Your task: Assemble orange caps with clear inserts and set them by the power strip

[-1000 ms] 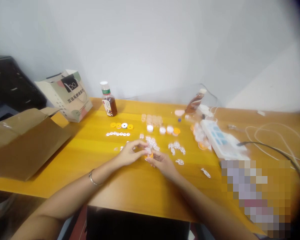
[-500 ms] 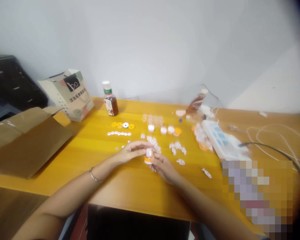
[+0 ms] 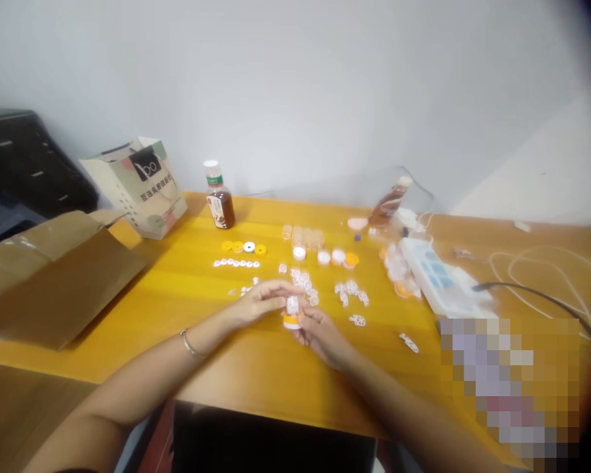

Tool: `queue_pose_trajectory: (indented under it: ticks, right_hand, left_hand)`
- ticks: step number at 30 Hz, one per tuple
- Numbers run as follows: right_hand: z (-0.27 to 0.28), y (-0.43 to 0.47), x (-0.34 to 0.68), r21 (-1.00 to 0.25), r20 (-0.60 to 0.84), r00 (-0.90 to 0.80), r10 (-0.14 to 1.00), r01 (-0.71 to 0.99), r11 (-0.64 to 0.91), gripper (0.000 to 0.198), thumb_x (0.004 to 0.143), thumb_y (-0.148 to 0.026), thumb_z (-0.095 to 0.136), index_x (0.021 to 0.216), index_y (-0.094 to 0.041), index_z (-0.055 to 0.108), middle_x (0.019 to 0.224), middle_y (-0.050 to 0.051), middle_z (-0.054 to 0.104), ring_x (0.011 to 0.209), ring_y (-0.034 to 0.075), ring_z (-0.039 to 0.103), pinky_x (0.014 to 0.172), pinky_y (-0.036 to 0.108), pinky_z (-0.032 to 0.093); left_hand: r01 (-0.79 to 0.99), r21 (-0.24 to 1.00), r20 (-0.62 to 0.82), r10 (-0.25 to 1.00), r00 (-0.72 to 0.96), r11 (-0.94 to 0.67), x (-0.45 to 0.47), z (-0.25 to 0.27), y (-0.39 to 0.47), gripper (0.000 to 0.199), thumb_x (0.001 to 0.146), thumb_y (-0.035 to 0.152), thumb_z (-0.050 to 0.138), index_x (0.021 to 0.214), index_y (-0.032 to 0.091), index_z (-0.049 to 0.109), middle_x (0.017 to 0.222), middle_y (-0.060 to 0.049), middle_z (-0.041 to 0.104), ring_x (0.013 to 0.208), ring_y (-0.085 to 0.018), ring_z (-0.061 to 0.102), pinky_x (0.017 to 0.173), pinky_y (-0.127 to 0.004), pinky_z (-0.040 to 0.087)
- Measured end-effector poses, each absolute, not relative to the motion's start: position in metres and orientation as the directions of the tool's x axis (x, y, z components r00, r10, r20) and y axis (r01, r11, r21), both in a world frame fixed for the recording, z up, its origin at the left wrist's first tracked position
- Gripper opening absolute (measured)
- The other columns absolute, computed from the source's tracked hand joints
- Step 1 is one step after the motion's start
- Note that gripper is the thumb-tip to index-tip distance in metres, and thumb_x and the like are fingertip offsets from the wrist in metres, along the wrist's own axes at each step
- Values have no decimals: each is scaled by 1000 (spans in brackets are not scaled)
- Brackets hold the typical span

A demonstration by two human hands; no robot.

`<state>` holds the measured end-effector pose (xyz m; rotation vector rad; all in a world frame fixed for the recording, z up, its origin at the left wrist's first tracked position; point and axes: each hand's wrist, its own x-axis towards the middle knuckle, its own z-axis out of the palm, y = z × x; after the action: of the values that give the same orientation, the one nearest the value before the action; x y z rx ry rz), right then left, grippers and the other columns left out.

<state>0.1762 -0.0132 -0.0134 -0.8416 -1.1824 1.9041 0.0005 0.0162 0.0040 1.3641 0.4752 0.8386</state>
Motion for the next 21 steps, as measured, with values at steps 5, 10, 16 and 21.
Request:
queue_pose_trajectory:
  ticks: [5, 10, 16, 21]
  right_hand:
    - [-12, -10, 177, -935, -126, -491, 862, -231, -269, 29, 67, -42, 68, 67, -16, 57, 53, -4, 51, 45, 6, 41, 45, 20, 28]
    - [-14, -7, 176, -955, -139, -491, 860, -164, -248, 26, 68, -40, 67, 70, -16, 59, 54, -4, 51, 46, 6, 42, 46, 20, 29]
    - [-12, -4, 179, -961, -135, -459, 878, -155, -228, 29, 68, -44, 66, 69, -16, 58, 54, -4, 52, 46, 6, 42, 45, 20, 30]
    - [-11, -2, 180, -962, -141, -463, 875, -144, -232, 29, 68, -43, 66, 70, -16, 58, 54, -3, 53, 46, 6, 43, 45, 20, 30]
  left_hand:
    - [-287, 956, 228, 783, 579, -66, 7, 3, 16, 37, 76, 41, 60, 105, 18, 60, 117, -12, 54, 104, -23, 53, 88, -36, 42]
    - [-237, 968, 204, 818, 538, -86, 5, 9, 18, 26, 78, 33, 60, 99, 18, 61, 101, -9, 60, 95, -20, 56, 85, -34, 43]
    - [-200, 977, 166, 846, 506, -73, 2, 9, 20, 37, 75, 34, 63, 108, 20, 55, 117, -10, 53, 108, -22, 50, 90, -34, 40]
    - [-209, 978, 117, 839, 532, -4, 4, 5, 21, 31, 81, 35, 56, 106, 17, 54, 108, -10, 57, 100, -20, 54, 87, -35, 41]
